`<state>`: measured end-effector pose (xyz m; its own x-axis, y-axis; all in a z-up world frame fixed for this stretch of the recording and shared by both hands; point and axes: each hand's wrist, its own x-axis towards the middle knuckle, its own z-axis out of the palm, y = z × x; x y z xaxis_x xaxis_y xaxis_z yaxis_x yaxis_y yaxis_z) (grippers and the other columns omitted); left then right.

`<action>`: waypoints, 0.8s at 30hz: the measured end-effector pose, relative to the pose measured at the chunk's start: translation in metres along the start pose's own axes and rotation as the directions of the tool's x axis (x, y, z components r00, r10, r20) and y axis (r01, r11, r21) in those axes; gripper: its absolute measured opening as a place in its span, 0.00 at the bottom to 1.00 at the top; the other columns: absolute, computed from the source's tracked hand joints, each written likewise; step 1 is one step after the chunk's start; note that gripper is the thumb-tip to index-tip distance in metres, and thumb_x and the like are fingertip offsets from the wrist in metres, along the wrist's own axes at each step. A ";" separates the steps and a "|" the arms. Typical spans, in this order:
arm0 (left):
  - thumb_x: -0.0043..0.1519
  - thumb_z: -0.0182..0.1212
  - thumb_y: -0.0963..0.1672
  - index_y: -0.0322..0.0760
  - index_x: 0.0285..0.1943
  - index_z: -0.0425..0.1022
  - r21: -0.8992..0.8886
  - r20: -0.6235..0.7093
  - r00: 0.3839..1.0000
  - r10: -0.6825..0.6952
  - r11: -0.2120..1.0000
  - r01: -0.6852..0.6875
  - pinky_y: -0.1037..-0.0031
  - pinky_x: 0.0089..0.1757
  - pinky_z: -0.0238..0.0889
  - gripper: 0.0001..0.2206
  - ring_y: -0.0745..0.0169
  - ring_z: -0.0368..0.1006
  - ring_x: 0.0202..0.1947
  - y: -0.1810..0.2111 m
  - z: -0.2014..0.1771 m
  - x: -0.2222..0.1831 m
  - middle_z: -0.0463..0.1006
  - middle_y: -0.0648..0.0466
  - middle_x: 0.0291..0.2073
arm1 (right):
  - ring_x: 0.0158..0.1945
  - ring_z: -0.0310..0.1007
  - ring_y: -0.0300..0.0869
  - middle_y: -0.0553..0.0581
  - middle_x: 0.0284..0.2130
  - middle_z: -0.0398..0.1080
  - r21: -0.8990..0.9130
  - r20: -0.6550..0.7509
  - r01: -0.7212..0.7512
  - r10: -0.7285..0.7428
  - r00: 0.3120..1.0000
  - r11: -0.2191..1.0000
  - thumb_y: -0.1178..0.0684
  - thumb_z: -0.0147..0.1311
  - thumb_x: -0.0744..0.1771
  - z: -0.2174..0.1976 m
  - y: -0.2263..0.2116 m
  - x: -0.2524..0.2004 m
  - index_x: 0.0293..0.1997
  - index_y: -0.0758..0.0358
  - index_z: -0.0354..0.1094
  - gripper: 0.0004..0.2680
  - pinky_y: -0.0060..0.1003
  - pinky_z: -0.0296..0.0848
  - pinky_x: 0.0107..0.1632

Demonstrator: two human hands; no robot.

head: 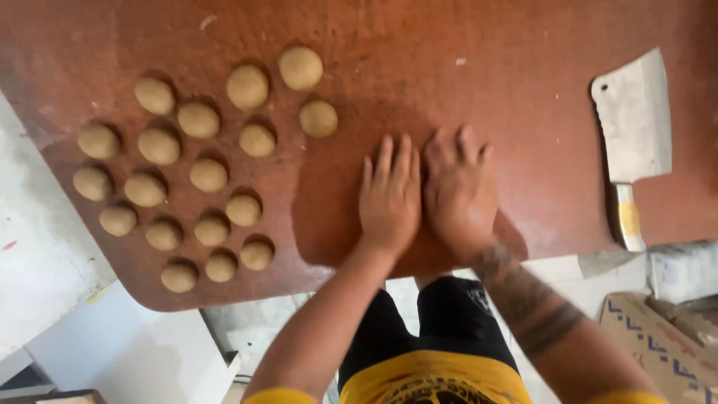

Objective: Rolling small pieces of dough into uniform balls and arranging them in a grid on a work surface.

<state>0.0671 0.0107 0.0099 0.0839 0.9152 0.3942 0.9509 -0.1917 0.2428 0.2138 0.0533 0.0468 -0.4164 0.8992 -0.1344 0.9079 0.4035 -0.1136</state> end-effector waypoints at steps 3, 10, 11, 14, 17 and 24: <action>0.69 0.58 0.43 0.37 0.63 0.77 0.000 0.098 0.995 0.031 1.000 -0.031 0.48 0.63 0.60 0.14 0.44 0.66 0.69 0.004 -0.029 -0.050 0.71 0.49 0.69 | 0.71 0.63 0.60 0.50 0.68 0.67 0.120 -0.329 0.253 -0.202 0.922 0.960 0.54 0.55 0.64 0.029 0.017 -0.062 0.65 0.52 0.71 0.19 0.56 0.63 0.68; 0.70 0.55 0.51 0.40 0.59 0.80 -0.110 0.064 0.986 0.153 0.983 -0.146 0.47 0.67 0.51 0.17 0.47 0.66 0.70 -0.049 -0.020 -0.041 0.72 0.48 0.68 | 0.69 0.63 0.63 0.58 0.62 0.73 0.065 -0.276 0.088 -0.067 0.959 0.994 0.51 0.59 0.65 -0.003 0.017 0.003 0.59 0.58 0.78 0.16 0.60 0.62 0.66; 0.70 0.53 0.51 0.39 0.58 0.80 -0.128 0.065 0.987 0.146 0.982 -0.137 0.48 0.67 0.52 0.17 0.47 0.66 0.69 -0.049 -0.021 -0.040 0.73 0.48 0.67 | 0.68 0.61 0.65 0.59 0.58 0.74 0.099 -0.041 0.052 -0.048 0.998 0.994 0.49 0.53 0.66 -0.019 -0.004 0.010 0.57 0.60 0.76 0.15 0.62 0.63 0.63; 0.71 0.50 0.51 0.39 0.56 0.81 -0.130 0.052 0.990 0.130 0.984 -0.122 0.49 0.67 0.52 0.17 0.47 0.67 0.69 -0.049 -0.017 -0.037 0.74 0.48 0.66 | 0.70 0.60 0.66 0.62 0.63 0.69 0.132 -0.267 0.382 -0.338 0.902 0.915 0.48 0.60 0.62 0.063 0.037 -0.067 0.64 0.54 0.72 0.21 0.61 0.61 0.66; 0.70 0.51 0.50 0.41 0.54 0.81 -0.110 0.049 0.992 0.118 0.988 -0.112 0.50 0.66 0.53 0.16 0.48 0.68 0.68 -0.046 -0.019 -0.037 0.75 0.49 0.65 | 0.70 0.58 0.71 0.66 0.64 0.69 0.009 0.004 0.164 -0.164 0.986 0.986 0.43 0.48 0.67 0.001 0.068 -0.009 0.67 0.58 0.70 0.21 0.68 0.60 0.65; 0.71 0.48 0.50 0.43 0.54 0.80 -0.133 0.086 0.991 0.099 0.987 -0.087 0.52 0.66 0.54 0.16 0.52 0.67 0.69 -0.047 -0.026 -0.036 0.73 0.51 0.66 | 0.70 0.64 0.57 0.49 0.67 0.67 0.083 -0.387 0.264 -0.213 0.897 0.961 0.52 0.55 0.67 0.035 0.010 -0.020 0.63 0.48 0.73 0.15 0.55 0.66 0.67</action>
<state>0.0112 -0.0225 0.0074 0.2030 0.9189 0.3383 0.8920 -0.3160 0.3232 0.2297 0.0340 0.0138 -0.5484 0.7863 0.2846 0.7585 0.6110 -0.2264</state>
